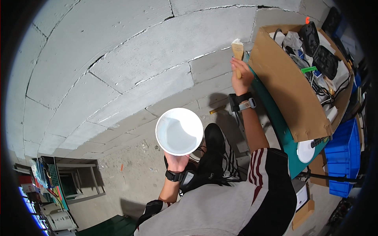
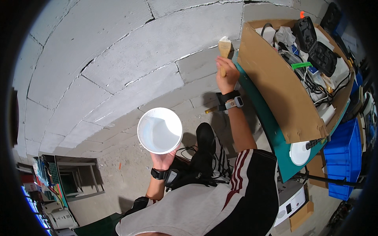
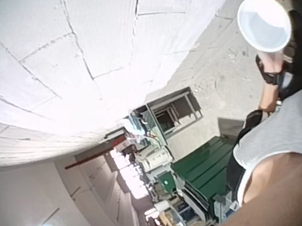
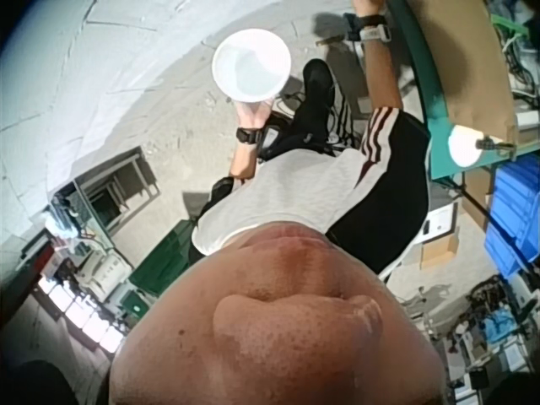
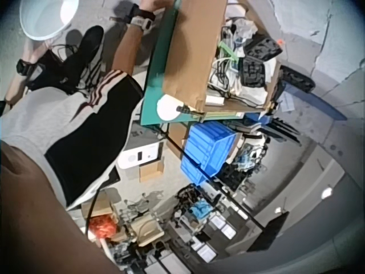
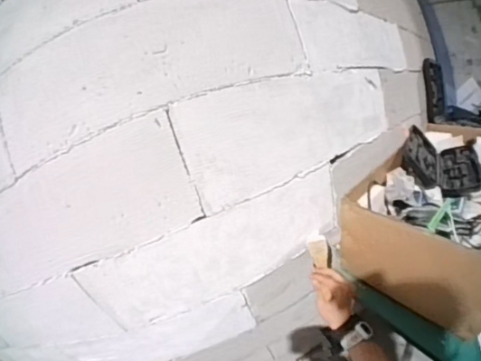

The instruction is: Painting a cinder block wall with white paint using a brush.

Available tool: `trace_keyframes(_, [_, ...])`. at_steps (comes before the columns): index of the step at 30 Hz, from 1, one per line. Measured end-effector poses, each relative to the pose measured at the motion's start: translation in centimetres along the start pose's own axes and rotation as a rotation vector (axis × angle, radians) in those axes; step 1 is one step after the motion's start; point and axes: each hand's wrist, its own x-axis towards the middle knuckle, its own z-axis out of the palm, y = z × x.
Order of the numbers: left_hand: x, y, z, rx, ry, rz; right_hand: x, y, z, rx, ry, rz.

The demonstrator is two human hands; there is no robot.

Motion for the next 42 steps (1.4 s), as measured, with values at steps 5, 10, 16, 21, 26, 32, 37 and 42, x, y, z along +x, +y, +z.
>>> trace_keyframes(5, [0.1, -0.2, 0.0, 0.001, -0.008, -0.005, 0.5, 1.2, -1.6, 0.305, 0.007, -0.037])
trace_keyframes(10, [0.1, -0.6, 0.0, -0.008, -0.021, -0.026, 0.1, 2.7, -0.6, 0.434, 0.159, 0.133])
trace_keyframes(16, [-0.3, -0.4, 0.6, -0.111, 0.031, 0.003, -0.7, 1.1, 0.6, 0.894, 0.13, 0.564])
trace_keyframes(21, [-0.4, -0.4, 0.3, -0.09, 0.026, 0.011, -0.8, 0.9, -0.1, 0.748, 0.133, 0.353])
trace_keyframes(26, [-0.3, -0.5, 0.3, -0.102, -0.01, 0.003, 0.1, 1.7, -0.1, -0.007, 0.151, 0.186])
trace_keyframes(32, [-0.6, -0.5, 0.5, -0.069, -0.039, -0.044, 0.5, 0.8, 0.1, 0.002, 0.187, 0.134])
trace_keyframes(37, [-0.3, -0.6, -0.2, -0.043, -0.087, -0.043, 1.1, -0.2, -1.2, 0.023, -0.041, 0.166])
trace_keyframes(42, [-0.3, -0.8, 0.5, -0.101, -0.035, 0.0, 1.0, -0.5, -2.8, 0.108, -0.142, 0.06])
